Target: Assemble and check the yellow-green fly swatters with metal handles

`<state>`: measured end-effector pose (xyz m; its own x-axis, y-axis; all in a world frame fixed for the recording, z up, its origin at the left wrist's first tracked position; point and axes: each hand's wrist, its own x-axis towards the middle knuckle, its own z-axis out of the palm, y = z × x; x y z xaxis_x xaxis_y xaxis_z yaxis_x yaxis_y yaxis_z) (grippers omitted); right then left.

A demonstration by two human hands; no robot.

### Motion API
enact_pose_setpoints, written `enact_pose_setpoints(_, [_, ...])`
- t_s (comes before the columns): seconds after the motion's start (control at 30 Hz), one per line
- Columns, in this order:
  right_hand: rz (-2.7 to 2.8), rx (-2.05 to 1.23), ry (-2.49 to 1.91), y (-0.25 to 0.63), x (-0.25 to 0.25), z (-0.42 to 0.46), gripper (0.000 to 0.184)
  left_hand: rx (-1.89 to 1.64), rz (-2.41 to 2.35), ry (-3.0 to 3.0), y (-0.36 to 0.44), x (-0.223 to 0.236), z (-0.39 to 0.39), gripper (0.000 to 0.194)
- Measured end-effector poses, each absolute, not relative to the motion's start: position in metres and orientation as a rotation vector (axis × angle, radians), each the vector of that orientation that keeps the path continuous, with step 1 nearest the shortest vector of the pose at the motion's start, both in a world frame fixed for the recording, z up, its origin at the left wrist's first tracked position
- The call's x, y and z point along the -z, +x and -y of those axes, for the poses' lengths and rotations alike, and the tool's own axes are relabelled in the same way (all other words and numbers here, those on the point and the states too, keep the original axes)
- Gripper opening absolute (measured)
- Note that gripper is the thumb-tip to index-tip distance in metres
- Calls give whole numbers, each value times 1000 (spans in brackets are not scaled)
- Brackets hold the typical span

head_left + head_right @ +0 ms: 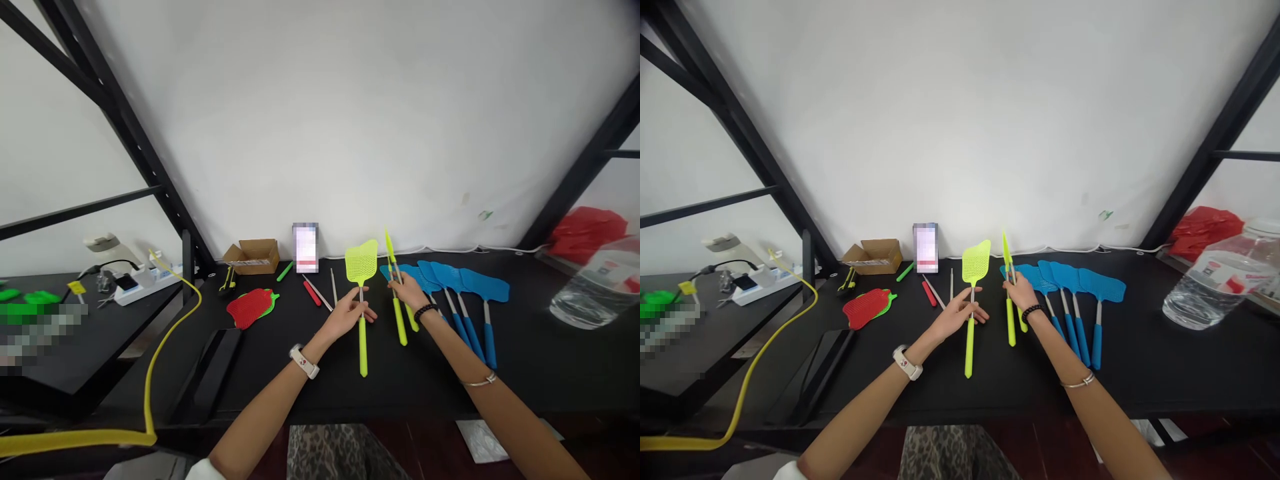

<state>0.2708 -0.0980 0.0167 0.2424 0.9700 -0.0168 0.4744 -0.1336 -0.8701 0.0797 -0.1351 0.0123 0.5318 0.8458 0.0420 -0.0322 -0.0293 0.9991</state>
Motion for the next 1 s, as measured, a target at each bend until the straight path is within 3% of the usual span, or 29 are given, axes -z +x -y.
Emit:
enact_pose_setpoints(0.27, [1647, -416, -2078, 297, -15, 97, 13, -660, -735, 1465, 68, -26, 140, 59])
enact_pose_setpoints(0.5, [1784, -124, -2233, 300, -24, 105, 23, -975, -1377, 2081, 50, -43, 141, 24])
enact_pose_setpoints(0.57, [1846, 11, -2197, 301, -25, 107, 25, -963, -1583, 2199, 36, -47, 143, 24])
enact_pose_setpoints(0.77, [1951, 244, -2002, 300, -28, 112, 33, -641, -2090, 2258, -41, -70, 169, 33])
enact_pose_setpoints(1.0, [2077, 150, -2010, 304, -38, 117, 40, -43, -2269, 2189, -111, -109, 208, 48])
